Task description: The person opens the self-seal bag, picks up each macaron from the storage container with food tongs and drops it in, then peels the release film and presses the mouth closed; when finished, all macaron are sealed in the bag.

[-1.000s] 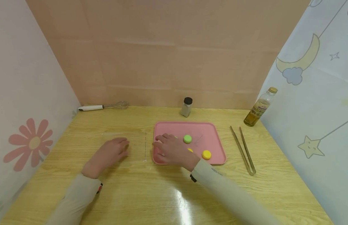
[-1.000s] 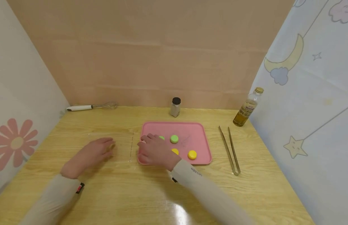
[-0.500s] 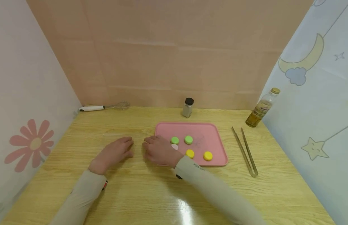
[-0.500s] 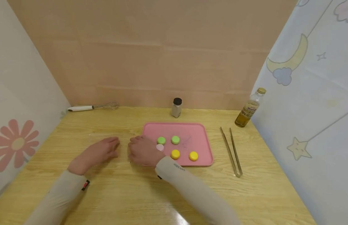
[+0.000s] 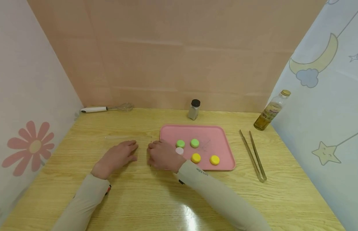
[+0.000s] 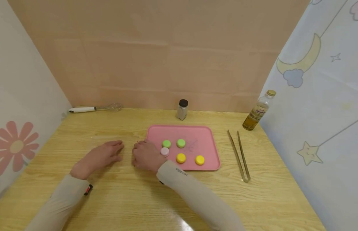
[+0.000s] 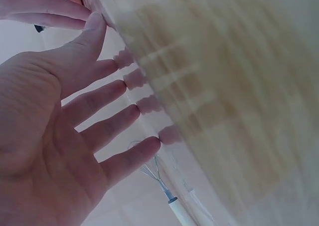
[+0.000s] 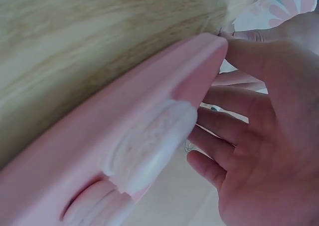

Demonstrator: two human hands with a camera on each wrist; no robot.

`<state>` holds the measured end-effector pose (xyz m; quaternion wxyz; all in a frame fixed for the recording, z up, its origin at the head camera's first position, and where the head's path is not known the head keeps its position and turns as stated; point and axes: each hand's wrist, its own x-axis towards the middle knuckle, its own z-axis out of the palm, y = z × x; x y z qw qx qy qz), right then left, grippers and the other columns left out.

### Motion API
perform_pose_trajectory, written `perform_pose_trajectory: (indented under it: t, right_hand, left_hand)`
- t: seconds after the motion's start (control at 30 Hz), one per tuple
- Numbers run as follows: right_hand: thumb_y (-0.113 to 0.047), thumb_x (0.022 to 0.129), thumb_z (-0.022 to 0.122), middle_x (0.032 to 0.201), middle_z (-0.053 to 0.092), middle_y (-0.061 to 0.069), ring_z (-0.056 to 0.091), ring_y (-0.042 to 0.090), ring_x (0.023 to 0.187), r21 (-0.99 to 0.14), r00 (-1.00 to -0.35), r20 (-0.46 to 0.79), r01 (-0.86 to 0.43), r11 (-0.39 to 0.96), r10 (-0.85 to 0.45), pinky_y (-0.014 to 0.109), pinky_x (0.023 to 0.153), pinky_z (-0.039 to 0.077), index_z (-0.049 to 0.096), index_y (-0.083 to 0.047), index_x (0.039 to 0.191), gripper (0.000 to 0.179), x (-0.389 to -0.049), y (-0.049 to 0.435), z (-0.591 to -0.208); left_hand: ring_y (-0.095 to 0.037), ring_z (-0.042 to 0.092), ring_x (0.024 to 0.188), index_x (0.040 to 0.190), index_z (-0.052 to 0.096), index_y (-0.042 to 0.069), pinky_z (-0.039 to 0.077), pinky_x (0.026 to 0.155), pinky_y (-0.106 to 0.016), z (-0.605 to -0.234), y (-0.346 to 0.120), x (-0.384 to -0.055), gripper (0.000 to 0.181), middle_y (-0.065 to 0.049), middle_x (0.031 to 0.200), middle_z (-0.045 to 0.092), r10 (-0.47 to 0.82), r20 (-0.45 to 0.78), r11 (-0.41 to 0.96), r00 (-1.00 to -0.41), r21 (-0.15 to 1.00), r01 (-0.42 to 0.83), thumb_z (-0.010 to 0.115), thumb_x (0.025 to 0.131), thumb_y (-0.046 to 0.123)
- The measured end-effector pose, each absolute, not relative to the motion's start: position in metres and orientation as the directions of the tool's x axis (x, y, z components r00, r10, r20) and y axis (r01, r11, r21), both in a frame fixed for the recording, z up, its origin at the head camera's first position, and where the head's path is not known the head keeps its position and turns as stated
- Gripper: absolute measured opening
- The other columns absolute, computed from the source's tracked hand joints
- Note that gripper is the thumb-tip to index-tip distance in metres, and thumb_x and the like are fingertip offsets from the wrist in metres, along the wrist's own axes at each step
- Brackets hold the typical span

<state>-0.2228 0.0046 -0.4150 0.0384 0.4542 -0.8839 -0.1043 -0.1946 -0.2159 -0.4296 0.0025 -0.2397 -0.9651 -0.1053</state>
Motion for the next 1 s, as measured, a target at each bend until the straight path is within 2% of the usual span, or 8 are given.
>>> perform_pose_trajectory:
  t: [0.1,0.23,0.3,0.47,0.53,0.73,1.0]
  right_hand:
    - [-0.048,0.099,0.061,0.107,0.065,-0.007,0.06,0.013,0.104,0.223,-0.588,-0.031,-0.792,0.568,-0.808,0.025,0.085,0.041,0.075,-0.02,0.108,0.032,-0.2225,0.0044,-0.4135]
    - [-0.051,0.099,0.061,0.107,0.065,-0.007,0.06,0.014,0.104,0.233,-0.588,-0.034,-0.791,0.565,-0.808,0.025,0.084,0.041,0.075,-0.021,0.108,0.034,-0.2225,0.0046,-0.4134]
    - [-0.052,0.099,0.061,0.108,0.064,-0.007,0.059,0.014,0.104,0.242,-0.588,-0.041,-0.79,0.563,-0.808,0.025,0.084,0.041,0.075,-0.022,0.109,0.035,-0.2225,0.0049,-0.4135]
    - [-0.054,0.1,0.059,0.109,0.064,-0.007,0.059,0.014,0.104,0.261,-0.586,-0.051,-0.789,0.555,-0.809,0.025,0.082,0.041,0.074,-0.023,0.11,0.036,-0.2219,0.0053,-0.4146]
    - [-0.054,0.1,0.058,0.11,0.064,-0.007,0.059,0.014,0.104,0.27,-0.584,-0.049,-0.789,0.552,-0.81,0.025,0.083,0.041,0.074,-0.023,0.111,0.037,-0.2217,0.0055,-0.4153]
    - [-0.054,0.1,0.058,0.109,0.064,-0.007,0.059,0.014,0.103,0.289,-0.574,-0.035,-0.789,0.541,-0.818,0.026,0.083,0.042,0.073,-0.022,0.111,0.037,-0.2211,0.0067,-0.4165]
    - [-0.054,0.1,0.058,0.108,0.062,-0.007,0.059,0.014,0.103,0.283,-0.588,-0.047,-0.783,0.554,-0.807,0.026,0.086,0.042,0.073,-0.021,0.112,0.038,-0.2217,0.0055,-0.4184]
  left_hand:
    - [-0.041,0.054,0.127,0.132,0.062,-0.005,0.045,0.101,-0.053,-0.4294,-0.2163,-0.1962,0.05,-0.025,0.14,0.055,0.472,0.073,0.861,-0.879,0.177,0.477,0.074,0.094,0.025]
    - [-0.035,0.063,0.109,0.114,0.067,0.0,0.052,0.089,-0.048,-0.4287,-0.216,-0.1983,0.032,-0.019,0.123,0.064,0.499,0.101,0.849,-0.861,0.14,0.509,0.076,0.092,0.022]
    - [-0.035,0.063,0.108,0.112,0.069,-0.001,0.053,0.088,-0.048,-0.4292,-0.2164,-0.1994,0.03,-0.018,0.122,0.064,0.497,0.092,0.852,-0.863,0.139,0.505,0.075,0.093,0.022]
    - [-0.041,0.057,0.122,0.124,0.069,-0.004,0.047,0.099,-0.053,-0.4287,-0.2179,-0.2004,0.037,-0.023,0.134,0.06,0.448,0.031,0.875,-0.893,0.189,0.446,0.072,0.096,0.019]
    - [-0.041,0.057,0.122,0.122,0.07,-0.004,0.047,0.098,-0.053,-0.4275,-0.218,-0.2,0.034,-0.023,0.133,0.061,0.428,0.026,0.879,-0.904,0.222,0.422,0.072,0.095,0.017]
    - [-0.036,0.063,0.11,0.111,0.074,0.002,0.053,0.089,-0.05,-0.4275,-0.2196,-0.1975,0.023,-0.017,0.122,0.065,0.386,0.074,0.869,-0.919,0.304,0.39,0.078,0.091,0.013]
    - [-0.027,0.059,0.091,0.091,0.075,0.011,0.053,0.075,-0.044,-0.4279,-0.2239,-0.1991,0.004,-0.009,0.102,0.061,0.37,0.124,0.852,-0.921,0.35,0.39,0.078,0.09,0.009]
